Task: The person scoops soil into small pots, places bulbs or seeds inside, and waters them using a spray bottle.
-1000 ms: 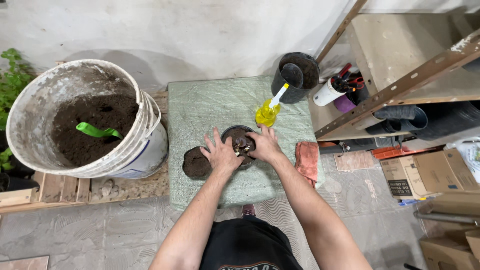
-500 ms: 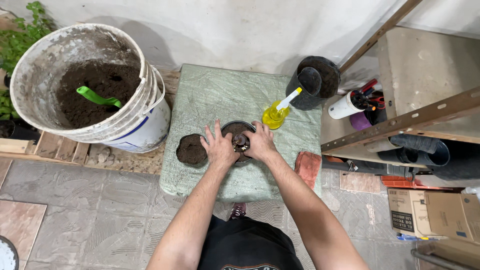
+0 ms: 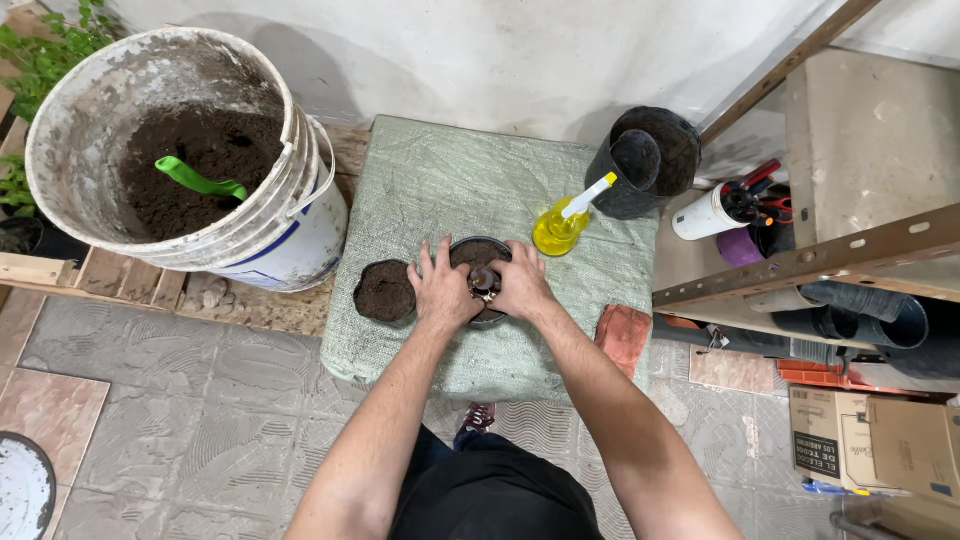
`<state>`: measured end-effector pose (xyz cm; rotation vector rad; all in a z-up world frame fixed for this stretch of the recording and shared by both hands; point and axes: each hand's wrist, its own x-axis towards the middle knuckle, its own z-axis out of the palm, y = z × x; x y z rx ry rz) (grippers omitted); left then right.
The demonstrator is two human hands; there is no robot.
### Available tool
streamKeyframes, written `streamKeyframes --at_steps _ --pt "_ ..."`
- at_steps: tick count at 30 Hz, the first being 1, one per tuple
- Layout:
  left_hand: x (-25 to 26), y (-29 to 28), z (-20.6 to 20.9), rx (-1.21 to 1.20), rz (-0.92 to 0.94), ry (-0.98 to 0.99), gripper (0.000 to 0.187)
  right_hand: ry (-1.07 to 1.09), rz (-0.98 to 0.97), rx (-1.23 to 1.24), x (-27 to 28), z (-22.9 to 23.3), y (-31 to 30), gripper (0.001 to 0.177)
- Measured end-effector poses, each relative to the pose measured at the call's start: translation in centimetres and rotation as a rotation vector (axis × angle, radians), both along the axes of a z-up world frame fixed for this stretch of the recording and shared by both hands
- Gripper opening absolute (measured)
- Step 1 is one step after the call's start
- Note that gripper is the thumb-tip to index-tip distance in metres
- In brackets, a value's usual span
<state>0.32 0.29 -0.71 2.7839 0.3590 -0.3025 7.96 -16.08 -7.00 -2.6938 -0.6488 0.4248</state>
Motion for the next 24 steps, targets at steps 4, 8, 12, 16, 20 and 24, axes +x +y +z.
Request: streamKeyframes --at_steps 4,8,12,16,20,24 --pt "0.3 0.3 -0.3 -0.009 -0.02 -0.023 0.062 -0.011 -0.006 0.039 -0.4 1.2 -0.1 0.067" --pt "0.3 0.6 0.6 -0.02 -0.027 -0.026 0.057 -0.031 -0.005 0.065 -0.1 1.2 -0.3 0.064" --pt "0.5 0.9 0.6 -0.037 -0.031 -0.015 0.059 -0.037 0.001 0.077 0.0 1.8 -0.5 0.062" --pt "0.6 1.2 2.1 -0.058 -0.044 -0.015 0.06 -0.049 0.003 0.105 -0.3 4.8 -0.3 0.059" --pt "0.4 1.6 5.7 -0.08 -0.065 -0.028 0.062 -0.051 0.011 0.115 0.1 7.1 -0.3 0.061" --pt "0.1 2.7 8.0 -0.092 -0.081 -0.061 0.063 -0.081 0.025 0.112 0.1 9.4 0.5 0.059"
